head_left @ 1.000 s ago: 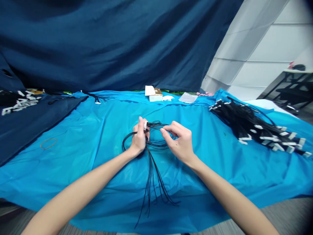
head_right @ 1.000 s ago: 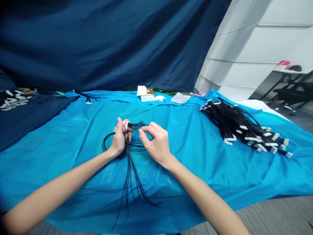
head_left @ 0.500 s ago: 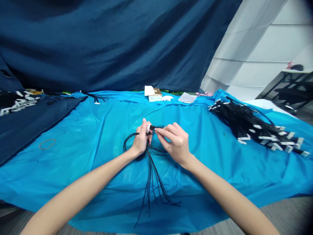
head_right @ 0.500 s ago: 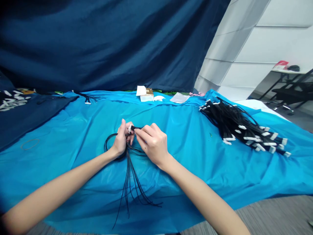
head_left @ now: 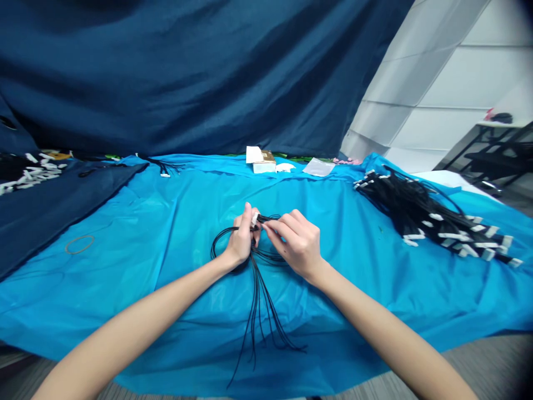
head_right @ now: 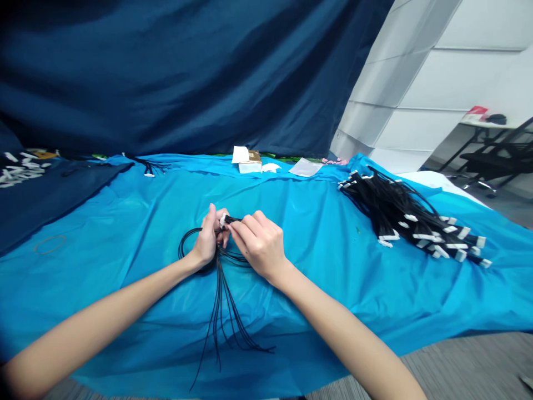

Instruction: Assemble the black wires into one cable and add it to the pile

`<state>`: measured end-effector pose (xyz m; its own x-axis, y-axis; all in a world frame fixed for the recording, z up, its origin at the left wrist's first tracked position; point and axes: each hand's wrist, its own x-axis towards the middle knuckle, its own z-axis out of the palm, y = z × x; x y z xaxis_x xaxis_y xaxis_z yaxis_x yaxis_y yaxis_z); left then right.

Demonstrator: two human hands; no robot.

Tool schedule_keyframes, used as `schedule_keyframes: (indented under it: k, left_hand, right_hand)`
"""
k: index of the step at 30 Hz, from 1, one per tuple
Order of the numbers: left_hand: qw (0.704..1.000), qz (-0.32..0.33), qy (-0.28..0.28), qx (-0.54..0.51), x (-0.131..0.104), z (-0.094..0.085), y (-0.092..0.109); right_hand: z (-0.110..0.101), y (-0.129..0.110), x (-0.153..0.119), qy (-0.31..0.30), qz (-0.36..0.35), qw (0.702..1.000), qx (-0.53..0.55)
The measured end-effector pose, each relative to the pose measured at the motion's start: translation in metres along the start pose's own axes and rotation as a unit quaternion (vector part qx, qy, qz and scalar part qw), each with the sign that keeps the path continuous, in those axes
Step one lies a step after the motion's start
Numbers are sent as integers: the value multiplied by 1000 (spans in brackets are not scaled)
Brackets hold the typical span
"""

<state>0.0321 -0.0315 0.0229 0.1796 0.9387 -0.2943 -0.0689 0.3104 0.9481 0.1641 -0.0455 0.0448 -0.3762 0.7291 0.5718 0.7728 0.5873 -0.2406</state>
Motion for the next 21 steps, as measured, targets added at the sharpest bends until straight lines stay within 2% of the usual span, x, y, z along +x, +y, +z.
schedule_keyframes:
  k: [4,21]
  left_hand:
    - [1000,14,-9,6,-1,0,-1]
    - [999,-8,-39,-10,-1,0,-1]
  right_hand:
    - [0,-1,0,-4,-3,1000,-6]
    - [4,0,-3,-13,-30,999,-23]
